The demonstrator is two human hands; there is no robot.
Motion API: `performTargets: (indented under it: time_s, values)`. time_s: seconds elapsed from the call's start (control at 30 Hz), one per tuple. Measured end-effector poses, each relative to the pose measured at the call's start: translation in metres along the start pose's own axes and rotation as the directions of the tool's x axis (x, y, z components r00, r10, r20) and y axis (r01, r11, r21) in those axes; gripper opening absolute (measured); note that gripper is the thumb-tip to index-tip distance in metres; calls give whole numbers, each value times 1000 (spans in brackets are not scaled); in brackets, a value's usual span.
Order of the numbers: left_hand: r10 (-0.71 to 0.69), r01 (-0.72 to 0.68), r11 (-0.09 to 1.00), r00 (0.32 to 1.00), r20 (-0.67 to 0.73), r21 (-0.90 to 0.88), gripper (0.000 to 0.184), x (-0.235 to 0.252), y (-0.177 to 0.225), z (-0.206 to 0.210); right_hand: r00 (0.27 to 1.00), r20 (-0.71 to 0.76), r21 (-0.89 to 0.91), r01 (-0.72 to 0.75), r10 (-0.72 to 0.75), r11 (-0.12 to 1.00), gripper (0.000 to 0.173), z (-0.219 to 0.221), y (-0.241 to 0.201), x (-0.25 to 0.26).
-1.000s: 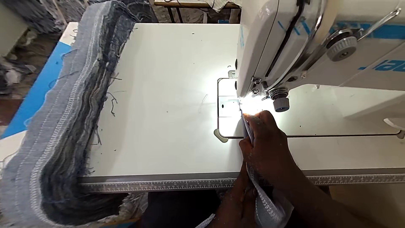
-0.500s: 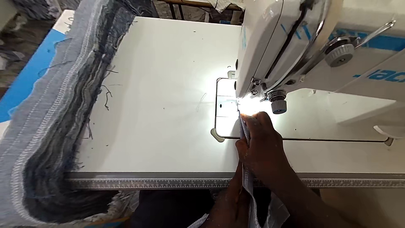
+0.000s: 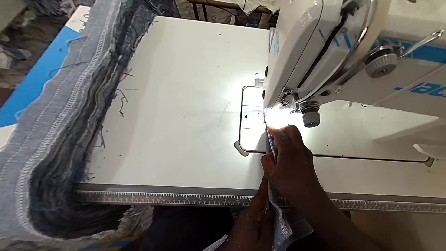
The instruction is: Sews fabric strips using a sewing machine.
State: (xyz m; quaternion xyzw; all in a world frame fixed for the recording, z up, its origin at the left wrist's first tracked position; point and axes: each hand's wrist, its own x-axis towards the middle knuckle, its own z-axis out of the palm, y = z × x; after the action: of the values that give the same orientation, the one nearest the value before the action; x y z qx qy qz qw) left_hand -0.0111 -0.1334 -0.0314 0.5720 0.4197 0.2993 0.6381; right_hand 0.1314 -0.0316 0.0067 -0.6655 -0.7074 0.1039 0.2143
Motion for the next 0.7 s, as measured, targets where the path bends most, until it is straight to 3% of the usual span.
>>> performTargets:
  time_s: [0.17,0.4,0.57,0.7]
  values:
    - [-21,21,1000,999,43,0,62,0,2,0,1000,5,6,-13,13,1000,54,-2,-1,0]
    - [20,-20,1000,1000,0,8,60,0,-3,2,1000,10,2,-13,13,1000,53,-2,-1,-1]
    - [-58,59,997,998,21,-58,67,-1,3,-1,1000,-10,10,0,0,1000,54,0,-1,-2]
    - [-17,17,995,1000,-4,-102,66,2,1,1,1000,11,10,-14,14,1000,54,-2,-1,-2]
